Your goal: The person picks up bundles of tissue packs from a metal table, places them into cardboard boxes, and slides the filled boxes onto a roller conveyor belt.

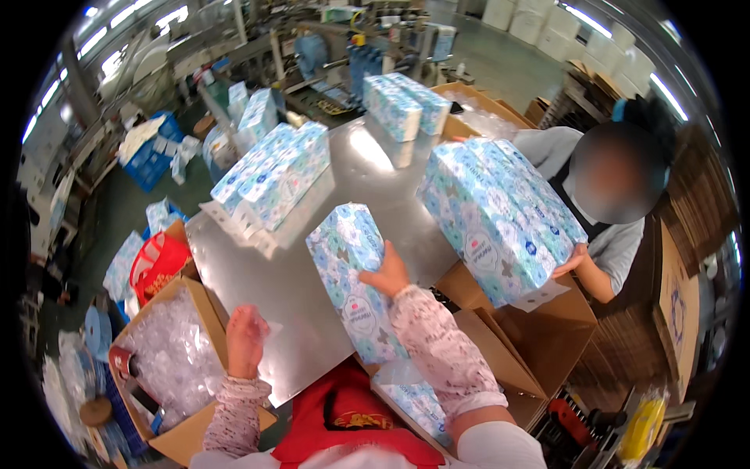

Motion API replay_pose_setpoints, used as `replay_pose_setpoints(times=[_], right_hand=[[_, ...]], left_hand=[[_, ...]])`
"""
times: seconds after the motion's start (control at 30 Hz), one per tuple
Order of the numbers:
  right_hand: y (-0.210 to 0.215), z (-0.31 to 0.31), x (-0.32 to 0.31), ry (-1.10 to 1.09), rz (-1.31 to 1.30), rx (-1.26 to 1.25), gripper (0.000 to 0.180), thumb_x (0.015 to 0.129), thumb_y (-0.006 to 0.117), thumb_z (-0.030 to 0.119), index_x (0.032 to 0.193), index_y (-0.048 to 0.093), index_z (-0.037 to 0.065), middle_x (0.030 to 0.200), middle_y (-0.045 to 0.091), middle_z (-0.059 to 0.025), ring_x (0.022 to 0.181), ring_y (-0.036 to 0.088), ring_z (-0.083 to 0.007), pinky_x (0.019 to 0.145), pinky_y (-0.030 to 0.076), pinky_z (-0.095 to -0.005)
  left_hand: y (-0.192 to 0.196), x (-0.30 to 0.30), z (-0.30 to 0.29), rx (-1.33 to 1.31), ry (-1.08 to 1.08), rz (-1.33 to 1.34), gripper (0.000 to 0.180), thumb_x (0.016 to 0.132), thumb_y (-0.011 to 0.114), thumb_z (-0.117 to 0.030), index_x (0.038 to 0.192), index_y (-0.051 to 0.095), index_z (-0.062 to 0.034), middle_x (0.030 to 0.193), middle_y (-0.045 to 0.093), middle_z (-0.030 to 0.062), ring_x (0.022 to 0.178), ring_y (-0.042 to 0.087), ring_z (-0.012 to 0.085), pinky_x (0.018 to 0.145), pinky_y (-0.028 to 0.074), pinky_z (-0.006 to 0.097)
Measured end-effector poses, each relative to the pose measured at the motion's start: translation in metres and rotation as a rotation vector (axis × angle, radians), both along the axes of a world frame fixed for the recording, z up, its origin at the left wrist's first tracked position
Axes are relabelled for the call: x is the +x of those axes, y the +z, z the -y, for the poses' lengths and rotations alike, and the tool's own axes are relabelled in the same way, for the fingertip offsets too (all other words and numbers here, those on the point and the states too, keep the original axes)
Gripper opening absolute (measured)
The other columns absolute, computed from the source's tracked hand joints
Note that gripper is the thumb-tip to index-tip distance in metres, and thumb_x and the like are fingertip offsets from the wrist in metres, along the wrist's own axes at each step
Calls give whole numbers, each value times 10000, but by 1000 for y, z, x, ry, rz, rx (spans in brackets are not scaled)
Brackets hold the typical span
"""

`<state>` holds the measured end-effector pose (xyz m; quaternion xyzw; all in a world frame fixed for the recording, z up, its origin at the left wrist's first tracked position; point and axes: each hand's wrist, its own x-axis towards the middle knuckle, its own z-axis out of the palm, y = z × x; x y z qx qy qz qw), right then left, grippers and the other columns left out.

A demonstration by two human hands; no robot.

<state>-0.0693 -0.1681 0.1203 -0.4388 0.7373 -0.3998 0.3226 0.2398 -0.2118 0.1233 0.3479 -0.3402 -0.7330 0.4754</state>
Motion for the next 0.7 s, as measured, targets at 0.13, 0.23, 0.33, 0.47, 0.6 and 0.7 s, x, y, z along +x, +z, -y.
replay_pose_setpoints(times=[0.13, 0.23, 0.33, 0.47, 0.6, 0.7], right_hand=[[51, -137, -26, -42, 162, -411, 927, 558, 733, 73, 1340, 242, -11, 1232, 438, -148, 1145, 419, -225, 968, 316, -315], [94, -242, -15, -103, 200, -419, 949, 523, 733, 83, 1339, 256, 6, 1224, 443, -112, 1149, 406, -202, 968, 300, -301], [87, -319, -8, -74, -84, -162, 916, 509, 758, 203, 1288, 321, 2, 1137, 477, -163, 1071, 469, -289, 926, 356, -335], [-53, -353, 41, 54, -411, 187, 833, 512, 722, 319, 1190, 399, -41, 946, 507, -213, 900, 494, -367, 828, 393, -418], [-124, -314, 59, 179, -232, 86, 590, 564, 706, 262, 1058, 522, -4, 1056, 521, -235, 994, 490, -380, 855, 405, -433], [-131, -317, 53, 329, -346, 109, 566, 623, 707, 281, 1083, 513, 14, 1022, 543, -210, 905, 534, -377, 801, 438, -439]], left_hand=[[25, -46, -40, -205, -154, 46, 120, 873, 535, -156, 899, 530, -39, 725, 531, 9, 586, 472, 76, 511, 399, 218], [25, -65, -63, -244, -183, 57, 117, 875, 529, -146, 914, 530, -36, 728, 536, 9, 586, 472, 75, 521, 407, 215], [28, -101, -96, -236, -332, 107, 123, 860, 549, -106, 949, 531, -24, 768, 561, 11, 616, 496, 67, 554, 422, 203], [29, -175, -157, -262, -854, 220, 188, 842, 584, -106, 999, 548, -8, 834, 574, 13, 741, 533, 65, 652, 447, 200], [-32, -225, -218, -650, -1172, 430, 444, 784, 669, -249, 1106, 533, 23, 1011, 604, 146, 940, 575, 217, 797, 456, 302], [-78, -216, -213, -1041, -1128, 449, 530, 759, 679, -317, 1143, 520, 13, 1118, 554, 200, 1047, 528, 307, 863, 428, 362]])
